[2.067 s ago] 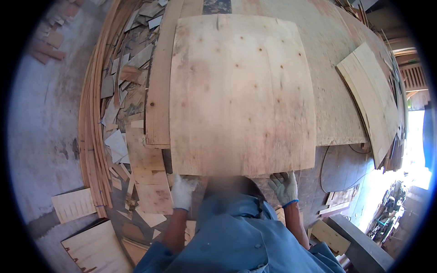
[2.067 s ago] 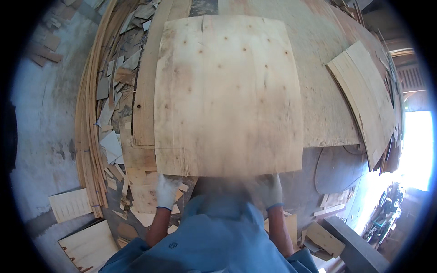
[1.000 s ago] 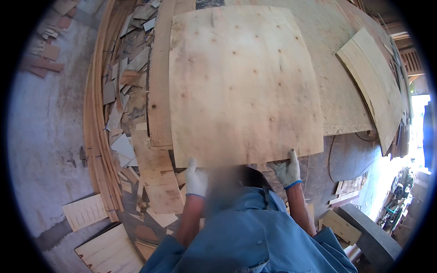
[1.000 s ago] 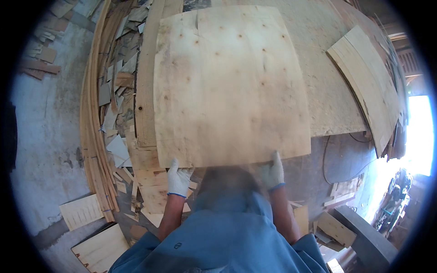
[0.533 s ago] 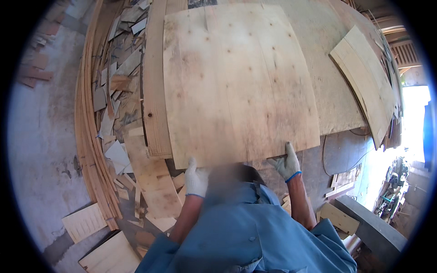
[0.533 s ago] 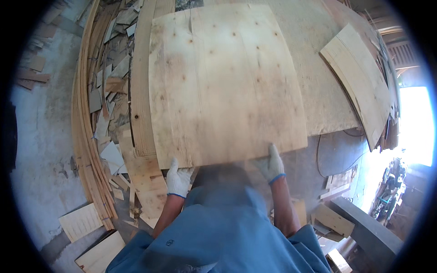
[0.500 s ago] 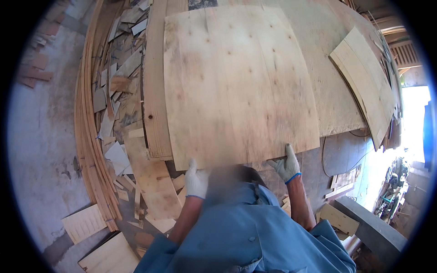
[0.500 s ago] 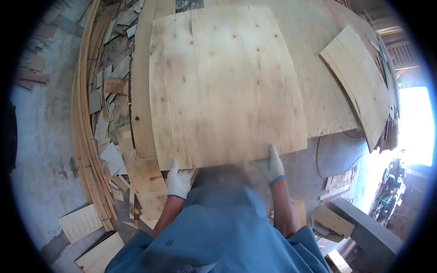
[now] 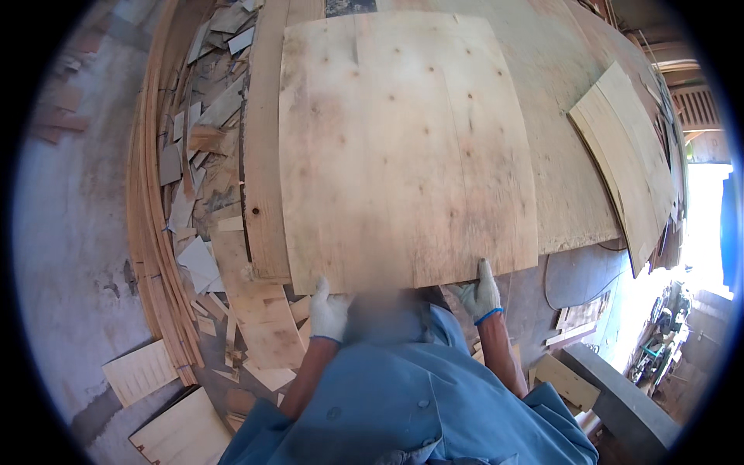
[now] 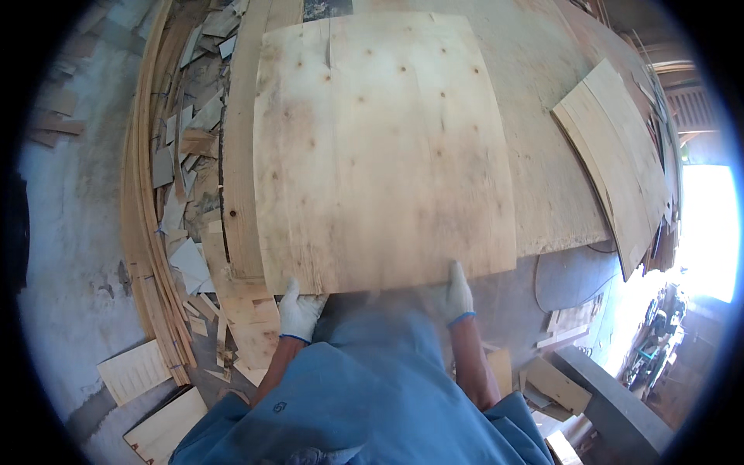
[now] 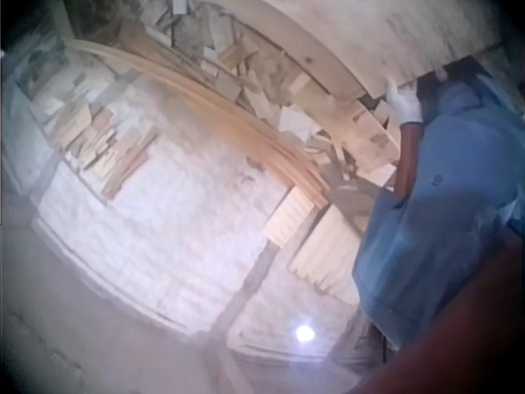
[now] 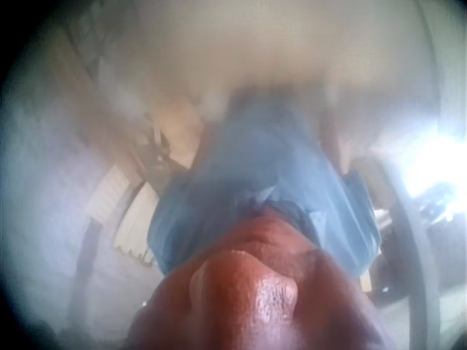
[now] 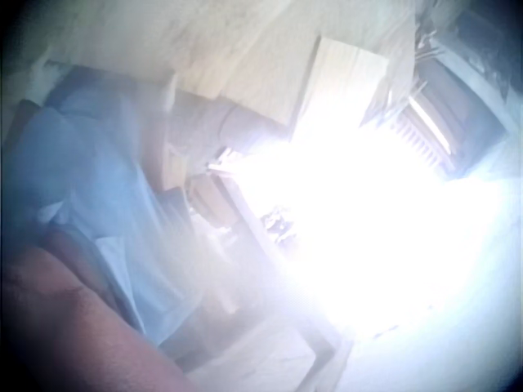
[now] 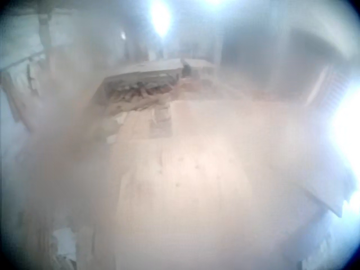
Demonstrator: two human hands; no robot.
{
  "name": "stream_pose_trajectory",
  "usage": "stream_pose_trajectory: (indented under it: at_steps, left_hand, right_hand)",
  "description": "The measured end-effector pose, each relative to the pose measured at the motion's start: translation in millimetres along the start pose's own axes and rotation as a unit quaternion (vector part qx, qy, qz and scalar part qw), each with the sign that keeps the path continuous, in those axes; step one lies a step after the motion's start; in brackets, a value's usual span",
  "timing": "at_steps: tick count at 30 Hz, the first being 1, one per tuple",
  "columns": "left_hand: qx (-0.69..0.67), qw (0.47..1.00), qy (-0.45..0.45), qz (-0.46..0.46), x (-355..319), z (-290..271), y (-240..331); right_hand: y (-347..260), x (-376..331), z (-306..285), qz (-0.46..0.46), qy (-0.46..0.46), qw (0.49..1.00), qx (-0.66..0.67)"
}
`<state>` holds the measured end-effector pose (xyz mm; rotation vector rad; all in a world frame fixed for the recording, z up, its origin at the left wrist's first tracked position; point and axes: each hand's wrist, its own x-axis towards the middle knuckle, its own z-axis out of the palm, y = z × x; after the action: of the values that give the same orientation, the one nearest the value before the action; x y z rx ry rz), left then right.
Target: The person uses a nail gun to fasten a thin wooden strip along the edge of a large plywood panel. They then lift and reposition the panel on the workbench, aligning it with other pieces before continuing to secure it.
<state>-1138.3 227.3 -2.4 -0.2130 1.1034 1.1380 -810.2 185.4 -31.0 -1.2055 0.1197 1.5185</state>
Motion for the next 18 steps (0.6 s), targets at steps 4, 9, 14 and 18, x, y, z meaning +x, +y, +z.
stream_pose_trajectory:
  at_steps: [4,9,14,18]
  left_hand:
    - [-0.039,0.999,-0.01,0.01,10,-6,-4]
    - [-0.046,0.999,-0.007,0.025,7,18,1]
    - [-0.05,0.996,0.043,0.052,6,26,-1]
    - [-0.03,0.997,0.043,0.054,9,24,3]
  right_hand:
    - [12,19,-43,-0.057,-0.084,0.982,-0.158]
    - [6,23,-26,0.089,-0.055,0.987,0.122]
    - [5,26,-30,0.103,-0.034,0.988,0.112]
    - [6,29,-26,0.108,-0.011,0.991,0.08]
